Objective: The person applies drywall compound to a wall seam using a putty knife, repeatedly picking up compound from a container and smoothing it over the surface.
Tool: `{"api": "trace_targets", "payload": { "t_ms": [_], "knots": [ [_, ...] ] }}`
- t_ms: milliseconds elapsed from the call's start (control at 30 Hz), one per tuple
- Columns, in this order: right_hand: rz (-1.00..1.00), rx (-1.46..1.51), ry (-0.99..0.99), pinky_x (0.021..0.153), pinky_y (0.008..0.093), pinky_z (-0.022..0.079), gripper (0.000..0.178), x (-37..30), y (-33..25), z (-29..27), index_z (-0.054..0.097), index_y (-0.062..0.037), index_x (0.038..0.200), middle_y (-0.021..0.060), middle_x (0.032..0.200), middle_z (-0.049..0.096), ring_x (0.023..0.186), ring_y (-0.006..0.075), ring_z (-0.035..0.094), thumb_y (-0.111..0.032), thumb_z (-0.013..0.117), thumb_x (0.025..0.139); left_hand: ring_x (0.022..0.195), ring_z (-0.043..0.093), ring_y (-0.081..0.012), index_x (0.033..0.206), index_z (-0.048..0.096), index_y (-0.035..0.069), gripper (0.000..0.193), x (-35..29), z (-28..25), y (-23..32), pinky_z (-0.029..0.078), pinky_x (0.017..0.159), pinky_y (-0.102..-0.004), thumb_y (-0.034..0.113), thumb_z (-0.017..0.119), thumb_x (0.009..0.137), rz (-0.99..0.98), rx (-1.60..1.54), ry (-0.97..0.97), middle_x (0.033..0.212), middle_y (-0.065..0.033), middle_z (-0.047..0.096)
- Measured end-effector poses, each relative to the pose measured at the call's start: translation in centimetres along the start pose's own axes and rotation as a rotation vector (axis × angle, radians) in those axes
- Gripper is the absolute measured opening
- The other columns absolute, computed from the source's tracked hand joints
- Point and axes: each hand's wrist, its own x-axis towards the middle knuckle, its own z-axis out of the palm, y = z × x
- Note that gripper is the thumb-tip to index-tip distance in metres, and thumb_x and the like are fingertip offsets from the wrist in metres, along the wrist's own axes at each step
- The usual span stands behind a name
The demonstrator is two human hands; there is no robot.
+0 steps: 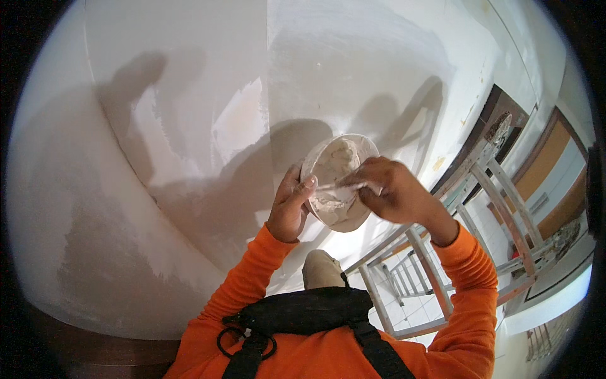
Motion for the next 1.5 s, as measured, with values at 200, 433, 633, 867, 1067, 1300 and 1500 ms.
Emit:
{"api": "trace_targets", "payload": {
  "t_ms": [200, 433, 633, 867, 1067, 1300, 1500],
  "knots": [
    [0.056, -0.206, -0.326, 0.076, 0.0474, 0.051, 0.026, -0.3, -1.8, -1.0, 0.069, -0.0060, 0.093, 0.0170, 0.077, 0.064, 0.077, 0.0376, 0.063, -0.004, 0.060, 0.068, 0.108, 0.056, -0.0207, 0.123, 0.048, 0.001, 0.040, -0.3, 0.4, -0.5, 0.047, 0.094, -0.0364, 0.025, 0.055, 0.093, 0.008, -0.043, 0.046, 0.116, -0.0111, 0.057],
    [0.238, -0.247, -0.393, 0.074, 0.0457, 0.052, 0.025, -0.6, -1.7, -1.0, 0.068, -0.0040, 0.095, 0.0185, 0.078, 0.065, 0.077, 0.0384, 0.064, -0.007, 0.058, 0.072, 0.107, 0.058, -0.0202, 0.123, 0.047, -0.001, 0.041, 0.1, 0.6, -0.6, 0.049, 0.092, -0.0354, 0.029, 0.053, 0.096, -0.009, 0.072, 0.090, 0.116, -0.0131, 0.056],
    [0.654, 0.263, -0.508, 0.080, 0.0404, 0.052, 0.024, -0.8, 2.0, 0.2, 0.066, 0.0012, 0.094, 0.0195, 0.085, 0.066, 0.082, 0.0331, 0.066, -0.015, 0.062, 0.076, 0.104, 0.061, -0.0216, 0.123, 0.047, -0.004, 0.042, 0.1, 0.1, -2.8, 0.052, 0.089, -0.0344, 0.030, 0.049, 0.098, -0.099, 0.075, 0.115, 0.111, -0.0156, 0.059],
    [-0.060, 0.670, -0.440, 0.082, 0.0375, 0.052, 0.041, -7.7, 14.6, 3.5, 0.060, 0.0014, 0.110, 0.0159, 0.107, 0.065, 0.097, 0.0246, 0.063, -0.036, 0.062, 0.092, 0.089, 0.063, -0.0195, 0.119, 0.047, -0.005, 0.047, 0.7, 0.1, -5.0, 0.055, 0.079, -0.0321, 0.036, 0.049, 0.098, -0.138, 0.197, 0.181, 0.106, -0.0151, 0.060],
    [0.554, 0.916, 0.044, 0.060, 0.0261, 0.053, 0.054, -3.6, 6.7, 1.8, 0.060, 0.0044, 0.116, 0.0085, 0.092, 0.067, 0.073, 0.0142, 0.064, -0.042, 0.057, 0.089, 0.110, 0.057, -0.0186, 0.126, 0.054, 0.001, 0.042, -0.5, -7.5, -10.5, 0.046, 0.097, -0.0352, 0.034, 0.043, 0.102, -0.177, 0.030, 0.188, 0.123, -0.0125, 0.059],
    [0.152, 0.979, 0.343, 0.084, 0.0343, 0.055, 0.044, 8.8, -0.7, -7.8, 0.055, 0.0026, 0.124, 0.0087, 0.108, 0.066, 0.098, 0.0209, 0.064, -0.014, 0.058, 0.084, 0.101, 0.062, -0.0213, 0.122, 0.056, 0.001, 0.045, 0.9, -2.3, -12.1, 0.050, 0.093, -0.0368, 0.039, 0.052, 0.097, -0.585, -0.133, -0.008, 0.114, -0.0130, 0.064],
    [-0.475, -0.302, 0.375, 0.076, 0.0372, 0.052, 0.025, 25.6, -16.4, -6.2, 0.059, 0.0005, 0.108, 0.0130, 0.096, 0.064, 0.082, 0.0244, 0.063, -0.005, 0.055, 0.084, 0.091, 0.065, -0.0230, 0.115, 0.058, 0.000, 0.044, -0.3, -3.0, -11.2, 0.052, 0.086, -0.0378, 0.039, 0.057, 0.094, -0.541, -0.261, -0.005, 0.105, -0.0131, 0.066]
  ]
}}
